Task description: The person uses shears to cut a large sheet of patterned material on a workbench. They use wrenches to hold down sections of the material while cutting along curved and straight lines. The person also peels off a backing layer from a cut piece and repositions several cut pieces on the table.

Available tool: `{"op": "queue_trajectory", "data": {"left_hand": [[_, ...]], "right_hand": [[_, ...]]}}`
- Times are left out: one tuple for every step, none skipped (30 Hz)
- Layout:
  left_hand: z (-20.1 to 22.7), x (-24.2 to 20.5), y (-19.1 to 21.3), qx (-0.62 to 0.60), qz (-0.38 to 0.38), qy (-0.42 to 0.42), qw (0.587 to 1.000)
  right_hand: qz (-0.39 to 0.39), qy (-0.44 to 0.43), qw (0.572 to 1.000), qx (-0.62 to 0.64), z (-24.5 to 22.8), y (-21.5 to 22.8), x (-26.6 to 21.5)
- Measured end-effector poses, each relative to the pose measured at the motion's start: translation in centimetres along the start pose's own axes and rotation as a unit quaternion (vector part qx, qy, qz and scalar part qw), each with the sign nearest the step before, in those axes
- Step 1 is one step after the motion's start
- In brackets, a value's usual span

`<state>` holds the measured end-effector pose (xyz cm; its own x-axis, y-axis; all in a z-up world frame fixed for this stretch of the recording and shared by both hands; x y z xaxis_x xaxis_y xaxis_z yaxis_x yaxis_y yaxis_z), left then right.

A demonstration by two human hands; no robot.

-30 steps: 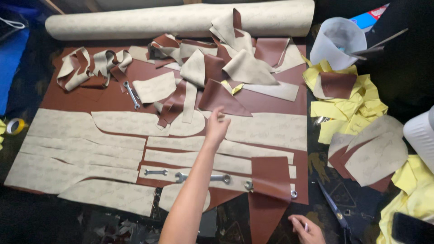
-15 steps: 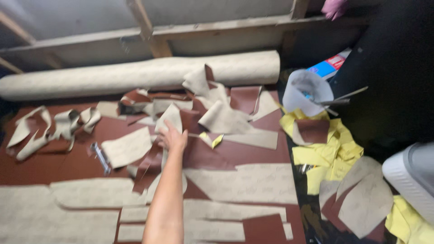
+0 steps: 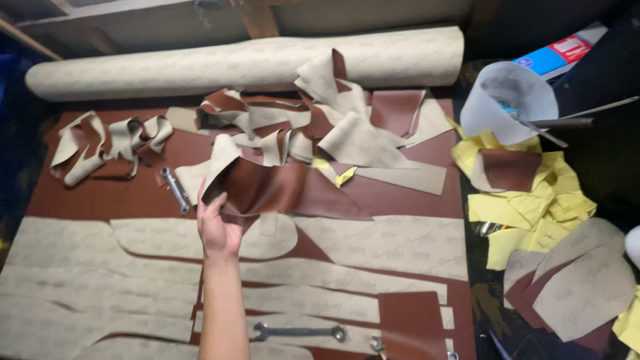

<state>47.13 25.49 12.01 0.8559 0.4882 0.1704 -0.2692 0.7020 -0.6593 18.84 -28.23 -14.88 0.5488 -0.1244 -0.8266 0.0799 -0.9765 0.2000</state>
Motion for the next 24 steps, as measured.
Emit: {"op": "queue_trajectory", "data": {"left_hand": [[1.7,-2.4,-2.3,-0.004,-0.014,0.014,1.000],[3.5,-4.4,-4.5,-0.003,-0.027,0.022,0.999],[5.1,-6.5,-6.5,-0.005,-0.040,0.032,0.999],[6.6,-8.0,-8.7,-0.010,-0.058,0.034,0.998],[7.4,-10.0,-10.0,-0.007,-0.052,0.069,0.996],[8.0,-12.0,-11.4,-0.006,-0.049,0.101,0.994],[8.3,-13.8,-12.9,-0.005,-0.046,0.133,0.990],[8.4,-15.7,-14.3,-0.033,-0.052,0.155,0.986],[8.6,-17.6,-15.7,-0.061,-0.057,0.175,0.981],[8.7,-19.5,-16.9,-0.088,-0.062,0.198,0.974],[9.1,-21.6,-17.2,-0.072,-0.044,0.199,0.976],[9.5,-23.7,-17.6,-0.057,-0.033,0.202,0.977],[9.8,-25.2,-17.9,-0.042,-0.023,0.204,0.978],[10.1,-26.4,-18.8,-0.119,-0.035,0.196,0.973],[10.5,-27.5,-19.4,-0.195,-0.047,0.186,0.962],[10.9,-28.2,-19.7,-0.271,-0.061,0.172,0.945],[10.8,-28.8,-18.9,-0.284,-0.038,0.174,0.942],[10.7,-29.4,-17.9,-0.298,-0.016,0.173,0.939],[10.5,-29.6,-16.9,-0.311,0.006,0.171,0.935],[10.5,-29.9,-15.5,-0.294,0.017,0.157,0.943],[10.5,-30.2,-14.0,-0.276,0.028,0.143,0.950],[10.5,-30.1,-12.6,-0.258,0.038,0.128,0.957],[10.1,-30.2,-11.6,-0.246,0.039,0.132,0.959],[9.8,-30.7,-10.6,-0.235,0.042,0.138,0.961]], "right_hand": [[-0.010,0.016,1.000,0.001,-0.4,-0.5,-0.2],[-0.022,0.039,0.999,0.005,-0.7,-1.3,-0.3],[-0.037,0.066,0.997,0.010,-0.8,-2.1,-0.5],[-0.054,0.098,0.994,0.018,-1.0,-2.7,-0.8],[-0.075,0.138,0.987,0.030,-1.2,-3.3,-1.4],[-0.099,0.193,0.975,0.050,-2.1,-3.7,-2.0],[-0.129,0.242,0.959,0.072,-5.0,-4.1,-3.9],[-0.153,0.284,0.943,0.077,-7.1,-4.5,-6.4],[-0.168,0.311,0.933,0.070,-8.9,-4.9,-8.9],[-0.162,0.317,0.934,0.041,-10.4,-5.3,-11.0],[-0.133,0.269,0.953,-0.039,-11.8,-5.8,-11.7],[-0.097,0.222,0.964,-0.113,-13.1,-5.9,-12.3],[-0.148,0.232,0.960,-0.061,-15.1,-6.6,-13.6],[-0.201,0.237,0.950,-0.009,-16.3,-7.4,-14.7],[-0.253,0.241,0.936,0.042,-16.5,-7.9,-15.8],[-0.251,0.207,0.944,0.061,-16.0,-8.2,-15.4],[-0.249,0.172,0.950,0.079,-15.1,-8.7,-14.9],[-0.249,0.139,0.954,0.093,-14.1,-8.6,-14.3],[-0.305,0.130,0.934,0.135,-13.4,-8.6,-14.8],[-0.361,0.114,0.909,0.175,-12.4,-8.8,-15.8],[-0.415,0.096,0.879,0.215,-12.0,-9.2,-16.9],[-0.445,0.167,0.857,0.198,-12.8,-8.9,-18.8],[-0.472,0.237,0.829,0.181,-13.0,-8.1,-21.3],[-0.496,0.302,0.797,0.164,-13.1,-7.5,-23.9]]}}
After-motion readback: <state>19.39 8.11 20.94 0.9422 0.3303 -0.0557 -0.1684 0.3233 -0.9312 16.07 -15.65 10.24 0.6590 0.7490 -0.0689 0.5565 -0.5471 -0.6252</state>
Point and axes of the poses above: each hand's wrist, its own x-axis towards the middle knuckle, its own y-axis out of the back of the hand, z = x × y, the point moved 9 cm from there along x, towards the middle knuckle, and after that the axes turned 10 degrees about -y, right-handed, at the moved point
